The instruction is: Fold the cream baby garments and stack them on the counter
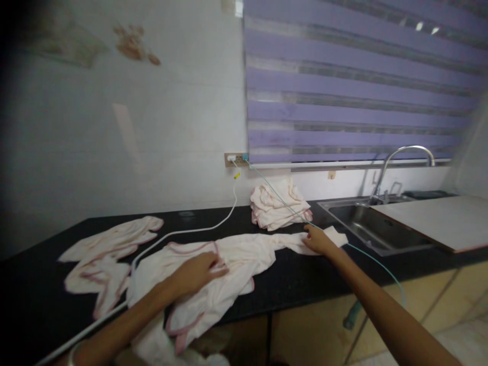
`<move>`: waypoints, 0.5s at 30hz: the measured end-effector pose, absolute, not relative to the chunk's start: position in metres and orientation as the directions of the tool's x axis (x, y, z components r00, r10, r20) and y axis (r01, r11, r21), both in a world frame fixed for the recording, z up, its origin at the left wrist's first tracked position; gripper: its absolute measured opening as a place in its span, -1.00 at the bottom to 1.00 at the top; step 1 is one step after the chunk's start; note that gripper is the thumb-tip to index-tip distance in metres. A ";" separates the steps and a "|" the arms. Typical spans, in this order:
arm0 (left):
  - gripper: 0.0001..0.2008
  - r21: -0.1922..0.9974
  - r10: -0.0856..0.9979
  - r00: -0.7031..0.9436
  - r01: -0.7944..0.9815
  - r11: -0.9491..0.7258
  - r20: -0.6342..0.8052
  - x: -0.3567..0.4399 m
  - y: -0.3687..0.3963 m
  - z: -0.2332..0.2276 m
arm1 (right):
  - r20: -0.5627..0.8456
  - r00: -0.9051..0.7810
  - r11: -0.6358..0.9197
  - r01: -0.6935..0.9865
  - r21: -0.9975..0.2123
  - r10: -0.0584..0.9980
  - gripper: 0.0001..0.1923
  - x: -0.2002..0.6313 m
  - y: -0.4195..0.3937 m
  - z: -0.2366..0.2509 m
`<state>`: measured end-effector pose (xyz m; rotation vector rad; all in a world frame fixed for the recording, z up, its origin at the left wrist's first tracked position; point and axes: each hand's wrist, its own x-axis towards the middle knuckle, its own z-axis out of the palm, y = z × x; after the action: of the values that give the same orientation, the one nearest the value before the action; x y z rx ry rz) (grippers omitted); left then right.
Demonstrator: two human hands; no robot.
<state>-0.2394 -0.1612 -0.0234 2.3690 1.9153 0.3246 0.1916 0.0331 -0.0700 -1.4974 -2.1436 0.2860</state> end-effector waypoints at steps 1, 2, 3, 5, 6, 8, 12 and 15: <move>-0.60 0.134 0.958 0.273 0.950 -0.282 0.083 -0.226 -0.169 -0.026 | 0.250 -0.339 0.407 0.857 -0.315 0.907 -0.49 0.185 0.035 -0.073; -0.63 0.083 0.944 0.325 0.940 -0.329 0.065 -0.215 -0.178 -0.029 | 0.204 -0.395 0.433 0.878 -0.204 0.896 -0.49 0.180 0.036 -0.075; -0.67 0.050 0.927 0.371 0.926 -0.374 0.054 -0.206 -0.186 -0.030 | 0.161 -0.430 0.450 0.885 -0.120 0.888 -0.54 0.177 0.037 -0.076; -0.70 0.043 0.888 0.458 0.887 -0.459 0.036 -0.196 -0.201 -0.027 | 0.119 -0.459 0.466 0.884 -0.036 0.880 -0.72 0.175 0.039 -0.074; -0.71 0.075 0.872 0.488 0.869 -0.489 0.023 -0.195 -0.206 -0.024 | 0.122 -0.475 0.481 0.877 -0.023 0.872 -0.80 0.176 0.040 -0.072; -0.69 0.164 0.879 0.476 0.865 -0.475 0.034 -0.197 -0.212 -0.015 | 0.130 -0.547 0.551 0.834 0.001 0.827 -0.90 0.180 0.044 -0.067; -0.60 0.182 0.991 0.075 0.979 -0.094 0.110 -0.227 -0.202 -0.009 | 0.096 -0.644 0.651 0.757 -0.064 0.759 -0.81 0.185 0.055 -0.060; -0.55 0.046 0.986 -0.164 0.986 0.163 0.026 -0.264 -0.193 -0.023 | 0.142 -0.570 0.584 0.753 -0.305 0.809 -0.70 0.183 0.061 -0.060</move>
<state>-0.2642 -0.1925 -0.0233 2.0246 2.3879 0.0807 0.1827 0.0611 -0.0599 -1.2867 -2.5503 0.3069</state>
